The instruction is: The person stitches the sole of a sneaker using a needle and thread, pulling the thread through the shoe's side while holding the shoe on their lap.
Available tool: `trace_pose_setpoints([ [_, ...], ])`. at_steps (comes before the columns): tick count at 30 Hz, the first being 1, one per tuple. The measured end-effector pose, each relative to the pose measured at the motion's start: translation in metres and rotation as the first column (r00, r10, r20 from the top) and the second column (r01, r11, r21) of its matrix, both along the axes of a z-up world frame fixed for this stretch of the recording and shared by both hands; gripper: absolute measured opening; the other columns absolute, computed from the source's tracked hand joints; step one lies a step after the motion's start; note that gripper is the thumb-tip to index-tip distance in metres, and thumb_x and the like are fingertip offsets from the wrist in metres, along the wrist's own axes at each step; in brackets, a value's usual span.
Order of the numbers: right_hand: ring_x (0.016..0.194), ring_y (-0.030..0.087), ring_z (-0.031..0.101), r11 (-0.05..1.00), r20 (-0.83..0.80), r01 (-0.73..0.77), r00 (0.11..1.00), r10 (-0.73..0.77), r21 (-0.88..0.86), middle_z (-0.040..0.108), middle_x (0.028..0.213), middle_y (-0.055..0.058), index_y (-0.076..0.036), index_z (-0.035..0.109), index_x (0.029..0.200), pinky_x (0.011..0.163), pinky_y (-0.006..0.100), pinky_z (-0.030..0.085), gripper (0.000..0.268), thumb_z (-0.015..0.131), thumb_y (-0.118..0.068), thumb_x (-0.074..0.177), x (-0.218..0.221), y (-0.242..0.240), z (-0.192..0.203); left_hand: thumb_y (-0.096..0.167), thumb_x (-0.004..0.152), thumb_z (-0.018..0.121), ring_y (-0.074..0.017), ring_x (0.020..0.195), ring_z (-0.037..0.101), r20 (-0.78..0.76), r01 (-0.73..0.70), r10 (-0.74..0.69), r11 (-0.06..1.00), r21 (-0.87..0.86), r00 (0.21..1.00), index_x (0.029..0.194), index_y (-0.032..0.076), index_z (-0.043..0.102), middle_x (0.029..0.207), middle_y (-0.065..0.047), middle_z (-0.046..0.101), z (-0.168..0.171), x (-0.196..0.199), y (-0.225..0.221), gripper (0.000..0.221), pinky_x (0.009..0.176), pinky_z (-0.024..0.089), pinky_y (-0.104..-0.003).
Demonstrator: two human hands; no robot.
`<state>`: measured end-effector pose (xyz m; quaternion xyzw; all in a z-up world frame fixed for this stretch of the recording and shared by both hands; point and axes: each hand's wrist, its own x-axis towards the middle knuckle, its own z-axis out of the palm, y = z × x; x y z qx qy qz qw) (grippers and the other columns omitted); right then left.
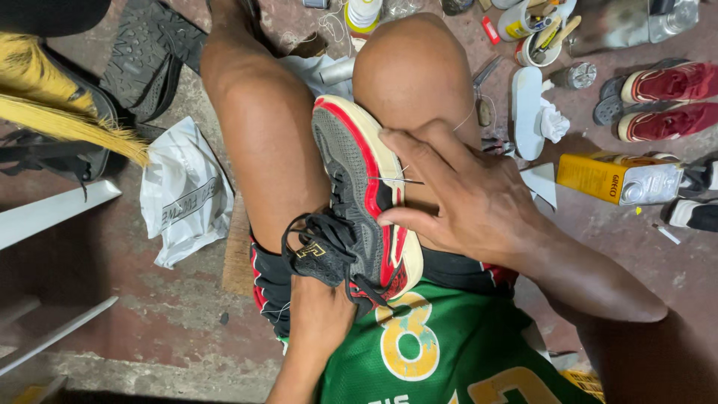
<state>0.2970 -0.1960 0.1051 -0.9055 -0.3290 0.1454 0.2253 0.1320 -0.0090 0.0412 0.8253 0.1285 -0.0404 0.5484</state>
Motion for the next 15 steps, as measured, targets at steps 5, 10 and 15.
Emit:
trace_pose_setpoints([
  [5, 0.09, 0.027, 0.075, 0.986, -0.045, 0.038, 0.998, -0.031, 0.164, 0.07, 0.104, 0.011, -0.002, 0.056, 0.114, 0.073, 0.039, 0.058, 0.061, 0.089, -0.04, 0.079, -0.003, 0.002, -0.006, 0.01, 0.096, 0.062, -0.0193, 0.073, 0.063, -0.13, -0.249, 0.224, 0.939, -0.237, 0.966, 0.086, -0.001, 0.063, 0.08, -0.006, 0.067, -0.017, -0.009, -0.007, 0.015, 0.067, 0.049, -0.033],
  [10, 0.088, 0.025, 0.075, 0.986, -0.139, 0.066, 0.989, -0.045, 0.152, 0.071, 0.103, 0.01, -0.003, 0.056, 0.109, 0.071, 0.038, 0.059, 0.052, 0.085, -0.036, 0.081, -0.002, -0.002, -0.006, 0.005, 0.099, 0.065, -0.0027, 0.069, 0.047, -0.253, -0.483, 0.414, 0.694, -0.533, 0.874, 0.077, 0.001, 0.064, 0.076, 0.007, 0.059, -0.027, -0.02, -0.015, 0.023, 0.061, 0.04, -0.023],
  [15, 0.068, 0.025, 0.07, 0.997, -0.156, 0.029, 0.988, -0.017, 0.076, 0.068, 0.087, 0.008, -0.008, 0.064, 0.101, 0.061, 0.04, 0.053, 0.029, 0.08, -0.026, 0.086, 0.005, -0.008, -0.003, 0.001, 0.095, 0.065, -0.0043, 0.064, 0.053, -0.385, -0.623, 0.506, 0.478, -0.62, 0.772, 0.077, 0.005, 0.066, 0.073, 0.004, 0.064, -0.02, -0.013, -0.021, 0.019, 0.06, 0.043, -0.023],
])
